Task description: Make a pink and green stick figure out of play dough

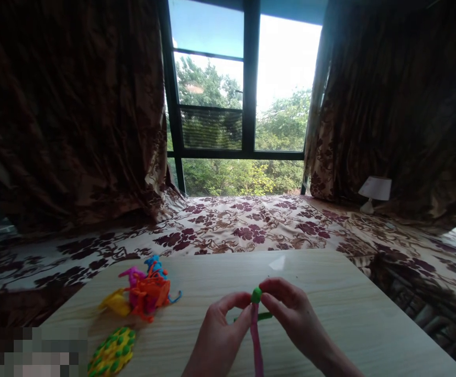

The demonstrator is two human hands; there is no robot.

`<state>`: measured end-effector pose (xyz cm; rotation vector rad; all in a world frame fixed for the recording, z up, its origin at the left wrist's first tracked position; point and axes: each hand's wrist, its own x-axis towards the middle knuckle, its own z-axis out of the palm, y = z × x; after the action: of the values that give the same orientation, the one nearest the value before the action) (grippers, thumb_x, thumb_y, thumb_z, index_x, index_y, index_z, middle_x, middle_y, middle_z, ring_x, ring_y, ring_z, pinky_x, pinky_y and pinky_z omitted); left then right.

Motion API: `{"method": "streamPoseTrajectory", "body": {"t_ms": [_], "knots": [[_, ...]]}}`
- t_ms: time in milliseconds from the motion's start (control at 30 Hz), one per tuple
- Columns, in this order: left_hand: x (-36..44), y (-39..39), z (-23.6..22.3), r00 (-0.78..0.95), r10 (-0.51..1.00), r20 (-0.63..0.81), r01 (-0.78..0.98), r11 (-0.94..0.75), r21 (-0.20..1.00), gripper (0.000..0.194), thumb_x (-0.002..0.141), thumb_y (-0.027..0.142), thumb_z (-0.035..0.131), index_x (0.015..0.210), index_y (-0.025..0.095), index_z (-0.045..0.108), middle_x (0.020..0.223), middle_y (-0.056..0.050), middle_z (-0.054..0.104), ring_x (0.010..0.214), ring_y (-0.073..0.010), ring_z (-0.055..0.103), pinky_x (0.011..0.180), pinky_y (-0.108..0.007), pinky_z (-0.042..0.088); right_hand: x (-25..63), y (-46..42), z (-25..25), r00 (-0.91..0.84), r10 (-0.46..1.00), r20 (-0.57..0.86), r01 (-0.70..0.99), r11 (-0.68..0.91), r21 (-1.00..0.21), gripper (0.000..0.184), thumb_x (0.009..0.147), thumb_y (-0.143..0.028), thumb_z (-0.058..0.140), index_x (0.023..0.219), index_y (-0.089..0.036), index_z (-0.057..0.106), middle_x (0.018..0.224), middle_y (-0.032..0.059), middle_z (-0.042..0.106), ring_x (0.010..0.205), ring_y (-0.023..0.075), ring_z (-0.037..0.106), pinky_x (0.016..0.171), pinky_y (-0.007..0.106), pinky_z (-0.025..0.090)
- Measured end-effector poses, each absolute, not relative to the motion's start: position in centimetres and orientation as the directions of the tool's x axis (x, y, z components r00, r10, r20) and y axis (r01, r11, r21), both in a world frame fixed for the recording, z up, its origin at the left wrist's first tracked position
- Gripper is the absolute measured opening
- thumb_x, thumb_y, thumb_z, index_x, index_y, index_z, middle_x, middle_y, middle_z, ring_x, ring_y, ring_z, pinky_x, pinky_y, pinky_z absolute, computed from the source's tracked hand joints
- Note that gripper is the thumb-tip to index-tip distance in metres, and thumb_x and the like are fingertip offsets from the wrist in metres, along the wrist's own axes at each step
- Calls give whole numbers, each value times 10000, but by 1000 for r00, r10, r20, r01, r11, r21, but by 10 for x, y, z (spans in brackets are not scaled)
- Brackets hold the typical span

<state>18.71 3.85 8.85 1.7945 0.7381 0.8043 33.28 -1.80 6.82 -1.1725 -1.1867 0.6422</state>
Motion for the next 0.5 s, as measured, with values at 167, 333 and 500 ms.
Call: {"method": "streamPoseTrajectory", "body": {"t_ms": [167, 333, 500], "knots": [[188, 39, 87, 588, 788, 183, 119, -308, 944, 267, 741, 340, 559, 953, 222, 669, 855, -13, 695, 848, -190, 608, 813, -280, 438, 334, -22, 73, 292, 883, 367, 243, 303, -921, 137, 789, -279, 577, 867, -172, 613, 796, 34, 631, 765, 176, 584, 705, 287, 461], [189, 43, 86, 620, 769, 155, 45, -232, 972, 276, 736, 338, 572, 966, 216, 666, 919, -36, 695, 872, -202, 609, 841, -310, 437, 332, -23, 75, 277, 863, 422, 283, 347, -894, 152, 783, -249, 575, 920, -189, 602, 838, 29, 635, 781, 173, 586, 715, 294, 467], [190, 46, 81, 652, 754, 82, -111, -12, 994, 289, 712, 314, 614, 969, 191, 662, 887, -51, 706, 843, -205, 626, 804, -311, 464, 325, -25, 75, 279, 842, 462, 334, 366, -869, 265, 746, -192, 605, 1000, -213, 530, 852, 20, 640, 791, 172, 594, 744, 313, 465]]}}
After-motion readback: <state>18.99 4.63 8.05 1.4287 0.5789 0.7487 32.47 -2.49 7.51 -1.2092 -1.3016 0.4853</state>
